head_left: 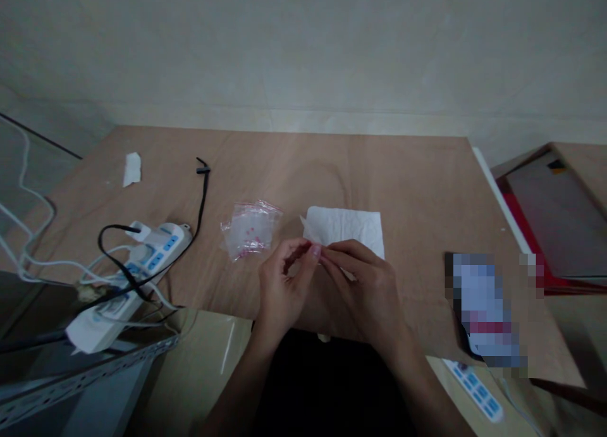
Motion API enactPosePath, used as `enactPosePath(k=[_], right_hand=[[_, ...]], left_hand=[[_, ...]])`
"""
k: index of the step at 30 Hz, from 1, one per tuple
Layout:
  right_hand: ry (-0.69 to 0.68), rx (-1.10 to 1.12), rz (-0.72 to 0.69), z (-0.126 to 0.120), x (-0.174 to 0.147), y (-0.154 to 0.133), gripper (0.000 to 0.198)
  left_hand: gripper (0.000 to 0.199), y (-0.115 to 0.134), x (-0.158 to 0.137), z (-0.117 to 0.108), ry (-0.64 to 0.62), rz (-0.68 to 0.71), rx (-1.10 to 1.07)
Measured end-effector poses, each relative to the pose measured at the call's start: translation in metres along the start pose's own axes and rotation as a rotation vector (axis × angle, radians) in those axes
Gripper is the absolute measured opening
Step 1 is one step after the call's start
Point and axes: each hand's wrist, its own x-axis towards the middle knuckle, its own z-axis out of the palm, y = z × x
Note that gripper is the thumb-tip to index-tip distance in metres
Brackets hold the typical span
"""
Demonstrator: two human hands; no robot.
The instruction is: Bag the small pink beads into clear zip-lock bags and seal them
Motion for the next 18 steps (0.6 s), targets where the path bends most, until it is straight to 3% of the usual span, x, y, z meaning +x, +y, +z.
enactPosePath(k=[6,11,15,18], right_hand=[[0.009,0.044,0.012,-0.003,-0.001,0.004,0.022],[0.023,-0.048,0.022,0.002,-0.003,0.005,0.016],[0.07,-0.122,0.023,0.009,-0.007,0.012,0.013],[0.202,-0.154,0.102,0.007,-0.008,0.017,0.011]], left_hand=[[0.012,-0.007,0.002,0.003,-0.004,-0.053,-0.112],[0.011,-0.009,0.0,0.006,0.02,-0.105,-0.19],[0.009,-0.005,-0.001,0.008,0.055,-0.117,-0.072],[0.006,0.001,-0.002,0.006,0.121,-0.099,0.085]])
